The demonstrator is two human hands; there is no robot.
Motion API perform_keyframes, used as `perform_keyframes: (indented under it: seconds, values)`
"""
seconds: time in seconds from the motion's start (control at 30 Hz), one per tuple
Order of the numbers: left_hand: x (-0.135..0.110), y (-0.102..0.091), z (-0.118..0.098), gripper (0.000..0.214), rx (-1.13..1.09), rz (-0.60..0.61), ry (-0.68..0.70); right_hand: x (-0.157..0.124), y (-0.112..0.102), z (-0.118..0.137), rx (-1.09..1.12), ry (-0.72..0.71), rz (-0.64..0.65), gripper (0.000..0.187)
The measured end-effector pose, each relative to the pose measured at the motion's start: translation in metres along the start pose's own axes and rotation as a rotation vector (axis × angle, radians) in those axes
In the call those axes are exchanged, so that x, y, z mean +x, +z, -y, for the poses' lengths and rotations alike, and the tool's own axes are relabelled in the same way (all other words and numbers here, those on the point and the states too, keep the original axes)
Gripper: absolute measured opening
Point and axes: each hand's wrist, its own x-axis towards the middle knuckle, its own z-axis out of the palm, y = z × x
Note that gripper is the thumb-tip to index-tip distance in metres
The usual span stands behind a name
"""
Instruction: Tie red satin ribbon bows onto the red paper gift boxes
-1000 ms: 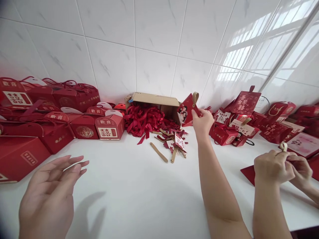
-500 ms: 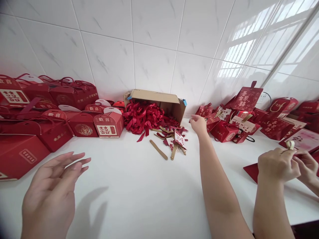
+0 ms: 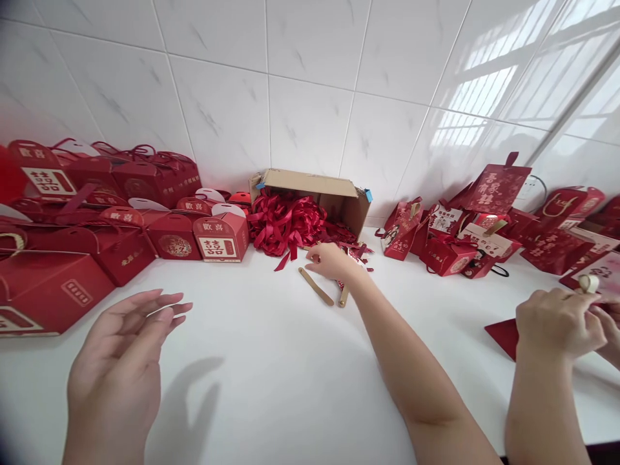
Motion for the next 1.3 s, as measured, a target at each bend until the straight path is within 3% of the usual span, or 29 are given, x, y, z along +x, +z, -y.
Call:
perform_keyframes:
  seconds: [0.13,0.23,0.33,0.5,0.63,0.77,0.83,0.9,1.03,1.2,1.3]
  values:
    - [-0.001,0.002,-0.003,0.019,-0.017,-0.009,-0.033,0.007,0.046,0.009,-0.041,0.063,-0.047,0.026]
    - [-0.002,0.008,-0.008,0.023,-0.055,-0.092,-0.048,0.010,0.065,0.006,-0.009,0.057,-0.073,0.027]
    - [-0.002,0.013,-0.014,0.030,-0.104,-0.167,-0.076,0.010,0.069,0.003,0.080,0.017,-0.082,0.028]
    - [-0.002,0.014,-0.012,0.029,-0.098,-0.122,-0.118,0.003,0.070,0.024,0.357,-0.011,-0.055,0.027]
    - [-0.001,0.011,-0.003,0.029,0.008,-0.018,-0.111,-0.020,0.073,0.066,0.645,-0.094,0.149,0.029]
    - [-0.002,0.010,0.000,0.024,0.146,0.117,-0.108,-0.049,0.078,0.102,1.136,-0.168,0.304,0.028]
    - [-0.003,0.010,0.000,0.018,0.176,0.178,-0.121,-0.060,0.083,0.111,1.335,-0.137,0.312,0.026]
    - [-0.003,0.010,0.002,0.016,0.186,0.195,-0.140,-0.066,0.090,0.115,1.389,-0.076,0.292,0.025]
    - [-0.001,0.010,0.008,0.017,0.250,0.188,-0.183,-0.068,0.103,0.113,1.465,0.051,0.314,0.027]
    - [-0.002,0.009,0.011,0.022,0.431,0.111,-0.157,-0.074,0.117,0.112,1.735,0.149,0.423,0.039]
    - [-0.003,0.009,0.011,0.018,0.446,0.134,-0.183,-0.078,0.122,0.112,1.786,0.169,0.466,0.029]
